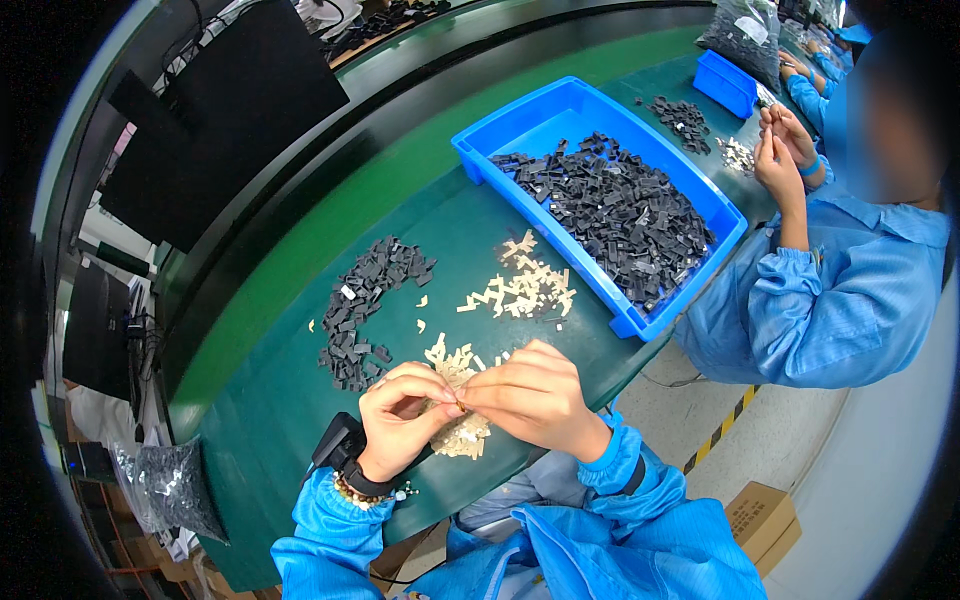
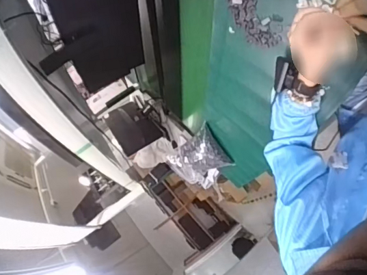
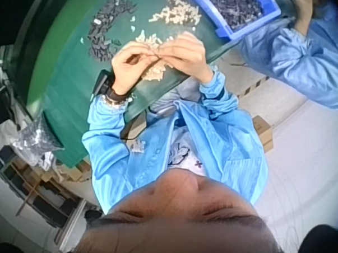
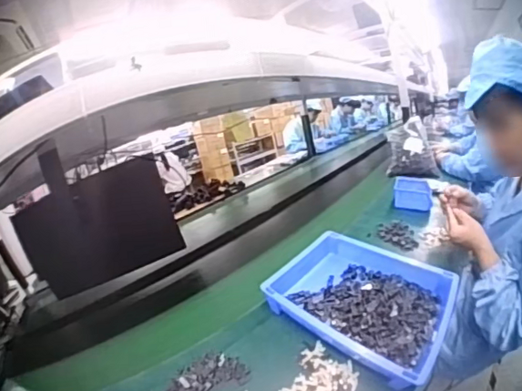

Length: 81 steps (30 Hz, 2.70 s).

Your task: Manually joining small black and beige plastic components on a factory assembly line.

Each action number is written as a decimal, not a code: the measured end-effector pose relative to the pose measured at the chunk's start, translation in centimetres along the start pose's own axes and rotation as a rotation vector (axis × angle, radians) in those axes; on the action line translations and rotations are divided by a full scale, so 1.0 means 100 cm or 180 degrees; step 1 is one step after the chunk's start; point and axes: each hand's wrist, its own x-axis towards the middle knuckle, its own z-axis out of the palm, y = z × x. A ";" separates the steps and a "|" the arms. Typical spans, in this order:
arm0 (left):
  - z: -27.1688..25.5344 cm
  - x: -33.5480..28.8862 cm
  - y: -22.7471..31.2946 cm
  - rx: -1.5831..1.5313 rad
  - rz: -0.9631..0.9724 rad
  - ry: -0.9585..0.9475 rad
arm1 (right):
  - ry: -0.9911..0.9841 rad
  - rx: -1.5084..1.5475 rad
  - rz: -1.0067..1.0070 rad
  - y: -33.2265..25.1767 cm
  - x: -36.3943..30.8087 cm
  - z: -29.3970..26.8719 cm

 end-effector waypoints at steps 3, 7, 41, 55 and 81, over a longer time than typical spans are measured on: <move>0.000 -0.002 -0.001 0.0043 0.0017 -0.0021 | -0.0021 -0.0141 -0.0059 -0.001 -0.001 -0.001; 0.000 -0.002 -0.001 0.0050 0.0037 -0.0003 | -0.0014 -0.0193 -0.0069 -0.001 -0.002 -0.001; 0.005 -0.003 0.004 0.0795 0.0077 0.0052 | 0.0129 -0.0063 0.0188 -0.009 0.002 -0.002; -0.044 0.016 0.033 0.2942 -0.0030 -0.0019 | 0.0333 0.0654 0.1840 -0.012 0.000 -0.001; -0.015 0.009 0.003 0.1967 0.0156 0.0563 | 0.0260 0.0686 0.2047 -0.011 -0.001 -0.002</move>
